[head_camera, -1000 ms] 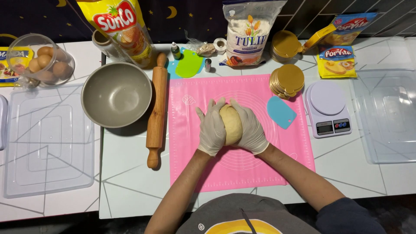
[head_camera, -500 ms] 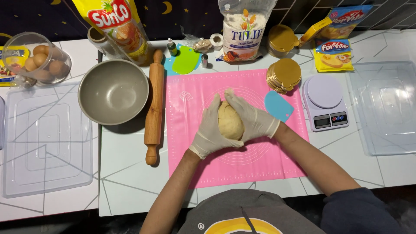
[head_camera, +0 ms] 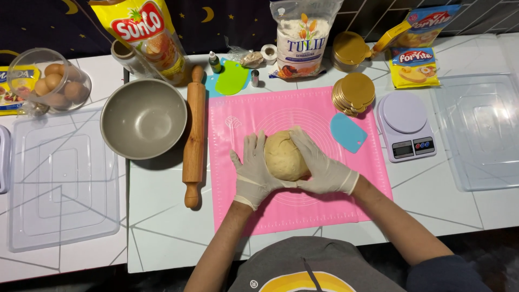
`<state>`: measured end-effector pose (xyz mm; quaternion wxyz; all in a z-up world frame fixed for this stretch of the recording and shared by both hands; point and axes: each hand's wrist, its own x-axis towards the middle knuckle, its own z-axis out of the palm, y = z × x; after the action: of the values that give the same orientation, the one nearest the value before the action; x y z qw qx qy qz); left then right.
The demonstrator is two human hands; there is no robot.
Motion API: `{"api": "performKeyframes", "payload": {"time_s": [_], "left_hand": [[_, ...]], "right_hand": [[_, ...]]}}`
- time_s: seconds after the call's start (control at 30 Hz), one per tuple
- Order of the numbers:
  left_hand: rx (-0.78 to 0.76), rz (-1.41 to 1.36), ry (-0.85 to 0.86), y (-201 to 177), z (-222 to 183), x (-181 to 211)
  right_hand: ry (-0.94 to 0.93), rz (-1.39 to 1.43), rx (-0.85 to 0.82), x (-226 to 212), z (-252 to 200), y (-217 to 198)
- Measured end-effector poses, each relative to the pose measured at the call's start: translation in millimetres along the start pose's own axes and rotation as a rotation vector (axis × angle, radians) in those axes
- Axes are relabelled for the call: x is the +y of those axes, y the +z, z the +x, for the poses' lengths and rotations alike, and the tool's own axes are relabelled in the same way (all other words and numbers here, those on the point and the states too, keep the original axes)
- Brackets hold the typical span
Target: Kneading a ball of dough on a silicone mat and then wrapping it in plastic wrap.
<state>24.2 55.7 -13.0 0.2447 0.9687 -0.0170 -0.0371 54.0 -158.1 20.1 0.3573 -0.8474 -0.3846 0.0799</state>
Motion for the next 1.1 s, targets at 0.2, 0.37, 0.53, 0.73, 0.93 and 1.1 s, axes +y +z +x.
{"api": "performKeyframes", "payload": {"time_s": [0.2,0.37,0.53,0.73,0.93,1.1], "left_hand": [[0.184,-0.492,-0.063,-4,-30,31],[0.478,-0.633,0.051,10,-16,50],[0.489,-0.769,0.131,21,-9,33],[0.209,-0.654,0.165,-8,7,0],[-0.011,-0.757,0.386,-16,51,25],[0.146,-0.847,0.350,1,48,3]], "right_hand": [[-0.220,-0.042,0.122,-33,24,-29],[-0.096,0.224,0.178,-7,60,2],[0.206,0.466,0.412,-41,50,0],[0.317,0.380,0.378,-52,27,-8],[0.108,0.176,0.565,-39,29,33],[0.160,0.317,0.488,-28,27,13]]}}
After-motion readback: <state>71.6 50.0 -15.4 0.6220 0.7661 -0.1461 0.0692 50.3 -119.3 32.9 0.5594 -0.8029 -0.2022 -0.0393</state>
